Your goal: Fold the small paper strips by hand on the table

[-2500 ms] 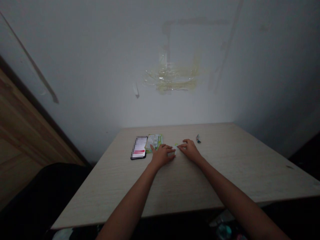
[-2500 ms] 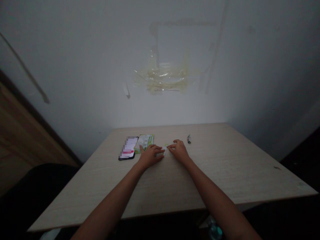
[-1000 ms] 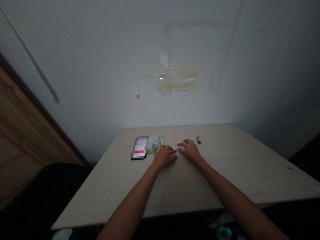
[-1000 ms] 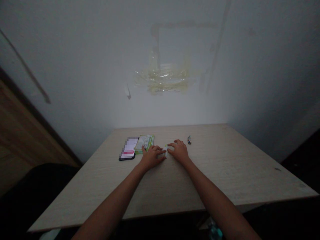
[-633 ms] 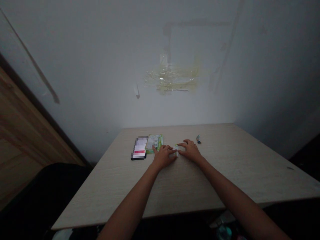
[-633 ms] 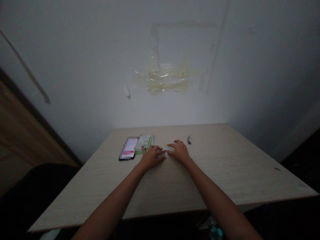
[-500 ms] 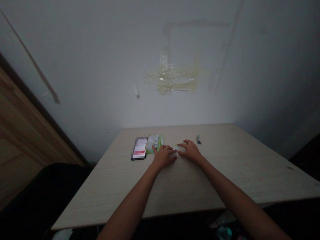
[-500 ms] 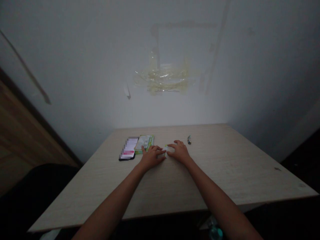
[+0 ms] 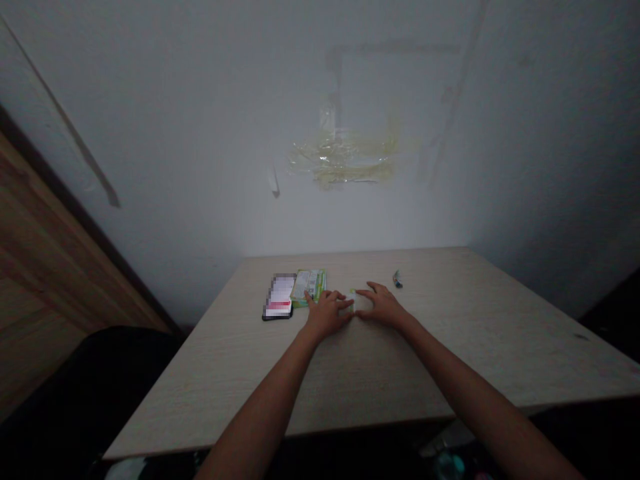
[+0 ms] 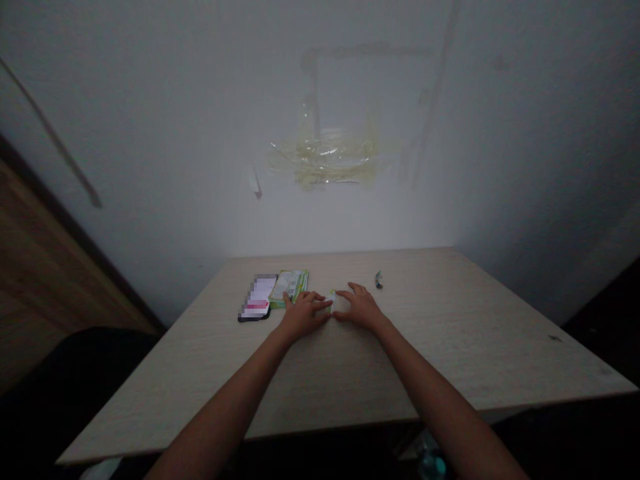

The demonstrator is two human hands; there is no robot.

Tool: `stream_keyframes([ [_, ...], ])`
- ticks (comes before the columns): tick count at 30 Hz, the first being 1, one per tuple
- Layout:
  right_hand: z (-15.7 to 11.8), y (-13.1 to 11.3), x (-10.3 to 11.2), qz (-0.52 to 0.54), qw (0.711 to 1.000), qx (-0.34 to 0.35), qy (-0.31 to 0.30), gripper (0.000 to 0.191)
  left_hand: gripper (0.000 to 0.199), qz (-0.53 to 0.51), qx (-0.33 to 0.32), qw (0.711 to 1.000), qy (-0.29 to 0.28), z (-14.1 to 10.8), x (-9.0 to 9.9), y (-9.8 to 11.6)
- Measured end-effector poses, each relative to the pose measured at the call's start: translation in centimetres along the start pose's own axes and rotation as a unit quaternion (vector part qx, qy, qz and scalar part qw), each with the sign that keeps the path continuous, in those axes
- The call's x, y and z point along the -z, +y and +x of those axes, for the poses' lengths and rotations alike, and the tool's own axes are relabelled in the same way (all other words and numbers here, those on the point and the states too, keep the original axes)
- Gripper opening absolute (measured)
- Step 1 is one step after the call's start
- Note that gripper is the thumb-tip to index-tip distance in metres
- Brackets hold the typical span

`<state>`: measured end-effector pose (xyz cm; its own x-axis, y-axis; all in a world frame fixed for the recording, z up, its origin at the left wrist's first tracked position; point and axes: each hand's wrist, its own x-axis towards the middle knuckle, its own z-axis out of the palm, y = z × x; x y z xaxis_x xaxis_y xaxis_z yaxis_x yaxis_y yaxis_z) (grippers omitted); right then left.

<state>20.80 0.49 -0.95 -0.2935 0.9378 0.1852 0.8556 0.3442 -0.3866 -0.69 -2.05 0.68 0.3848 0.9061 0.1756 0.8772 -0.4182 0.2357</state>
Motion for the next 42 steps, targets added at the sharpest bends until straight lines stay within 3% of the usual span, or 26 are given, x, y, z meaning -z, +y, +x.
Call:
stream_keyframes([
  [9, -0.3, 0.3, -0.3, 0.003, 0.999, 0.03, 0.021, 0.067, 0.039, -0.008, 0.004, 1.0, 0.003, 0.0, 0.1, 0.0],
  [16, 0.0, 1.0, -0.2, 0.06, 0.996, 0.038, 0.051, 0.024, 0.038, -0.016, 0.001, 1.0, 0.015, 0.1, -0.1, -0.1],
  [20, 0.3, 1.7, -0.7, 0.077, 0.993, 0.058, 0.062, 0.014, 0.038, -0.012, -0.001, 1.0, 0.012, 0.0, -0.1, -0.1],
  [42, 1.6, 0.6, -0.9, 0.017, 0.996, -0.023, 0.083, 0.023, 0.038, -0.024, -0.003, 1.0, 0.005, 0.1, 0.0, -0.3],
])
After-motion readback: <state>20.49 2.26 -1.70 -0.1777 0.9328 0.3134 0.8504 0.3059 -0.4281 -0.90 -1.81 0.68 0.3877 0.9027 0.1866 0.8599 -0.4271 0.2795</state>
